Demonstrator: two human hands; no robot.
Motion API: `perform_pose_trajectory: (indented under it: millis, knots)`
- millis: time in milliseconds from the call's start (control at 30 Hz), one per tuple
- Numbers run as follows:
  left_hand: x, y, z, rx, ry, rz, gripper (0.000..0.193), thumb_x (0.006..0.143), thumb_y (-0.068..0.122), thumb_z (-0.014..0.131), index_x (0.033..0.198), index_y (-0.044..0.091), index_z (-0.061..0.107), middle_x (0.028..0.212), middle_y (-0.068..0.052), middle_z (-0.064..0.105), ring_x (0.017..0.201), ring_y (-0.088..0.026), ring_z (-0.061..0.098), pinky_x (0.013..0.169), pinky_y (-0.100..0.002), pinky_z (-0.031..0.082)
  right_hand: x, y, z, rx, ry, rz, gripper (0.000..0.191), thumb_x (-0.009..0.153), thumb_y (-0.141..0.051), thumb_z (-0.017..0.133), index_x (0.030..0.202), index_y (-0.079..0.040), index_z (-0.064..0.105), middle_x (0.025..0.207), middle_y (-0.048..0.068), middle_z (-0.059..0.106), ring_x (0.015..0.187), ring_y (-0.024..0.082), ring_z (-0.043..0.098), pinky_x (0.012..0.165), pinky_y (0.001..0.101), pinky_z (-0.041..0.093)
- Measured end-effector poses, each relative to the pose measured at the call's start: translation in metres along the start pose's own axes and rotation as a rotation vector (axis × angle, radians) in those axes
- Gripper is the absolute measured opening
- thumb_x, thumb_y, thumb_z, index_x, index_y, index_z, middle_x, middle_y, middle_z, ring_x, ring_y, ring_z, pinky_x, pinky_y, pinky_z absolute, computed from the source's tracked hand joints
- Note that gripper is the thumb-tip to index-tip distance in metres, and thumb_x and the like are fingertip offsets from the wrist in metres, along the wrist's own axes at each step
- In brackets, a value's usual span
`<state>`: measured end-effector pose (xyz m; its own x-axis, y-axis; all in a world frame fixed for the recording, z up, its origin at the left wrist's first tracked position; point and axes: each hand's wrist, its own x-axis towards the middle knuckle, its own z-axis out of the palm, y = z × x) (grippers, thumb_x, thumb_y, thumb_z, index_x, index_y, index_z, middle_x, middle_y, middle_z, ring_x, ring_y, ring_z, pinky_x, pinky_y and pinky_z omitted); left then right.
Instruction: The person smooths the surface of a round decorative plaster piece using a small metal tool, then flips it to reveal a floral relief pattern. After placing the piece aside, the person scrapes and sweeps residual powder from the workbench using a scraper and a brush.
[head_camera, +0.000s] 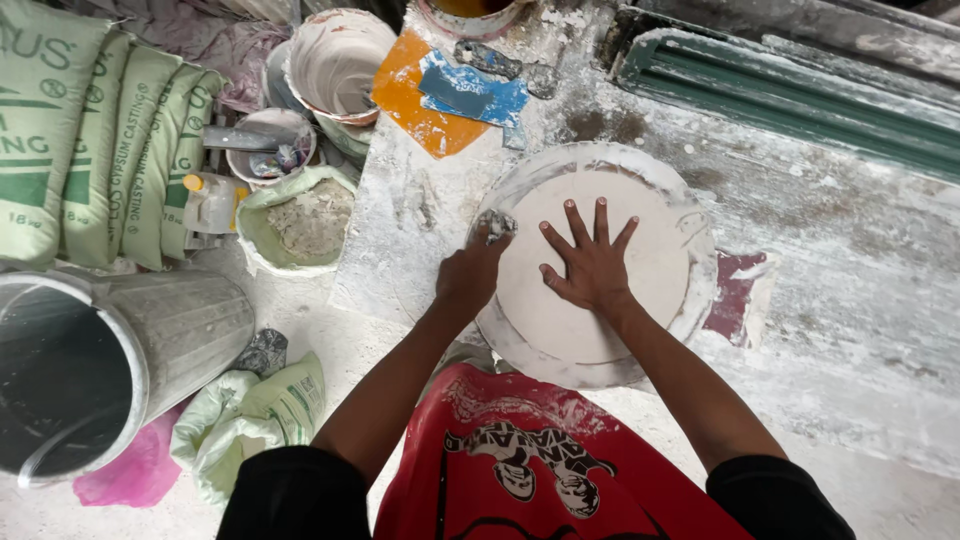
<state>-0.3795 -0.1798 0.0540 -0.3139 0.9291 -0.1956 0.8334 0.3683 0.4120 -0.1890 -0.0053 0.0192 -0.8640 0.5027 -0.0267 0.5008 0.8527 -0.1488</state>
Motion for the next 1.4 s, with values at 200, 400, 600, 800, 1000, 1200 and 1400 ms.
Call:
perform_pose_trajectory:
  millis: [200, 400, 600, 800, 1000, 1200, 1400]
  knots:
    - [-0.014, -0.003, -0.014, -0.106, -0.306, -0.222, 0.062, 0.09, 0.004, 0.05, 0.147, 0.029, 0.047, 0.165, -0.014, 0.031, 0.086, -0.036, 0.076, 0.075, -0.048, 0.063, 0.001, 0.005, 0.001, 0.002, -0.012, -0.042, 0.07, 0.089, -0.066, 0.051, 0.153, -0.035, 0.048, 0.171, 0.011, 0.022, 0.153, 0.055, 0.009, 0.099, 0.0934, 0.005]
    - [0.012, -0.002, -0.017, -0.059, -0.038, -0.044, 0.049, 0.098, 0.012, 0.058, 0.144, 0.027, 0.053, 0.155, -0.018, 0.046, 0.084, -0.037, 0.075, 0.076, -0.051, 0.061, 0.001, 0.006, 0.002, 0.011, -0.047, -0.042, 0.07, 0.091, -0.067, 0.05, 0.154, -0.037, 0.047, 0.172, 0.009, 0.02, 0.154, 0.054, 0.007, 0.101, 0.0928, 0.004]
    - [0.005, -0.008, -0.025, -0.107, -0.23, -0.221, 0.061, 0.093, 0.001, 0.046, 0.148, 0.026, 0.045, 0.163, -0.018, 0.033, 0.084, -0.04, 0.074, 0.073, -0.052, 0.062, 0.005, 0.009, 0.004, 0.01, -0.074, -0.067, 0.072, 0.089, -0.068, 0.049, 0.154, -0.037, 0.046, 0.172, 0.009, 0.018, 0.154, 0.054, 0.004, 0.1, 0.093, 0.002]
    - [0.02, -0.035, -0.016, -0.108, -0.017, 0.001, 0.06, 0.089, 0.003, 0.054, 0.143, 0.028, 0.057, 0.155, -0.017, 0.047, 0.098, -0.04, 0.073, 0.085, -0.054, 0.06, 0.003, 0.01, 0.002, 0.011, -0.068, -0.096, 0.072, 0.091, -0.07, 0.045, 0.154, -0.036, 0.046, 0.173, 0.009, 0.017, 0.155, 0.052, 0.002, 0.102, 0.0918, 0.0]
    - [0.007, -0.031, -0.001, -0.022, -0.229, -0.081, 0.062, 0.088, 0.003, 0.054, 0.142, 0.033, 0.055, 0.158, -0.016, 0.039, 0.088, -0.038, 0.074, 0.076, -0.051, 0.061, 0.018, 0.025, -0.002, -0.026, -0.126, -0.248, 0.071, 0.089, -0.071, 0.043, 0.151, -0.038, 0.046, 0.169, 0.008, 0.021, 0.153, 0.051, 0.005, 0.102, 0.0909, 0.001]
    - [0.043, -0.009, -0.004, 0.044, -0.073, 0.027, 0.057, 0.095, 0.009, 0.056, 0.149, 0.028, 0.052, 0.157, -0.019, 0.043, 0.081, -0.033, 0.075, 0.071, -0.045, 0.063, 0.014, 0.035, 0.0, 0.07, -0.11, -0.264, 0.063, 0.097, -0.062, 0.042, 0.154, -0.034, 0.046, 0.173, 0.002, 0.024, 0.161, 0.044, 0.01, 0.114, 0.0873, 0.004]
    - [-0.025, 0.005, 0.0, 0.0, -0.363, -0.162, 0.077, 0.092, 0.001, 0.047, 0.162, 0.031, 0.032, 0.165, -0.016, 0.024, 0.07, -0.03, 0.075, 0.058, -0.044, 0.064, -0.014, -0.005, 0.006, 0.005, 0.034, 0.151, 0.064, 0.099, -0.057, 0.044, 0.158, -0.031, 0.044, 0.171, 0.004, 0.026, 0.157, 0.046, 0.007, 0.109, 0.0867, 0.001]
